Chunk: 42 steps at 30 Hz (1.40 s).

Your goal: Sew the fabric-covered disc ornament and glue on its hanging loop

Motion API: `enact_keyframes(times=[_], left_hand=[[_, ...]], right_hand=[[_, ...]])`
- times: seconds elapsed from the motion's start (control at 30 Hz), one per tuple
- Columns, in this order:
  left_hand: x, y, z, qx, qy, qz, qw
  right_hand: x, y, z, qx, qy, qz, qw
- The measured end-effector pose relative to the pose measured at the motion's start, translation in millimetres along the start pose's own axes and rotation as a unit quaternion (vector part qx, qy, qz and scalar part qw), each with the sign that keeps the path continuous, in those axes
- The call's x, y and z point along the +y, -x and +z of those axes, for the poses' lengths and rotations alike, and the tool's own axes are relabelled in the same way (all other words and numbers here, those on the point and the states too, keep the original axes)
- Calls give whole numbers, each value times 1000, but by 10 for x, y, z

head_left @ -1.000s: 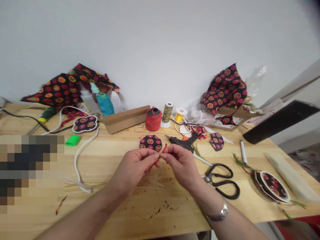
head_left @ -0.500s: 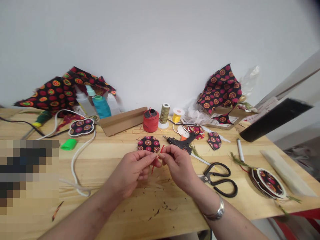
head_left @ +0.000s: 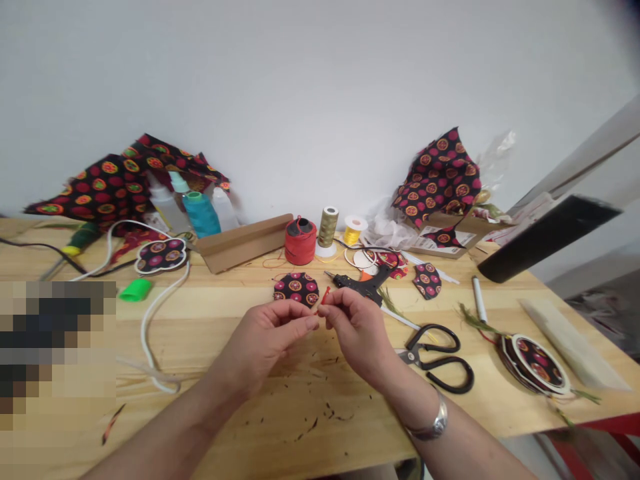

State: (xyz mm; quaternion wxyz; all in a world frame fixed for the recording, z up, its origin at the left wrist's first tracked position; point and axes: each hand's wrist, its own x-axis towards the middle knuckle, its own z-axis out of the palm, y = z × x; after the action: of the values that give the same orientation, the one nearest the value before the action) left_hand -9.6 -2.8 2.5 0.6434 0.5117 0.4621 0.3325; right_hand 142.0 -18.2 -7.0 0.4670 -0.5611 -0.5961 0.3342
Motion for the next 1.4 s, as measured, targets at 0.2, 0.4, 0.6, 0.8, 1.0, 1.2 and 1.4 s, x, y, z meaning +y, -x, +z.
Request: enact_keyframes(times=[0.2,0.4,0.6,0.8,1.0,1.2,1.4], left_hand=[[-95,-13,41,76,-289,315,901],[-249,-7,14,94,-473,448,753],[-285,8,10,93,-544,439,709],[-302,22,2,79,-588,422,685],[-320,22,2,76,-612,431,659],[-187,50,40,112,-562,432,697],[-79,42,42,208,-431,392,786]], right_hand=[[3,-21,6,-17,-112,51,992],[-23,-39,19,-28,-197,112,974],[-59,-38,24,-31,-244,144,959],[-55,-36,40,-32,-264,168,949],[-30,-40,58,-41,-281,170,944],[-45,-40,28,-39,-298,168,939],[-45,-60,-11,-22,-233,133,963]])
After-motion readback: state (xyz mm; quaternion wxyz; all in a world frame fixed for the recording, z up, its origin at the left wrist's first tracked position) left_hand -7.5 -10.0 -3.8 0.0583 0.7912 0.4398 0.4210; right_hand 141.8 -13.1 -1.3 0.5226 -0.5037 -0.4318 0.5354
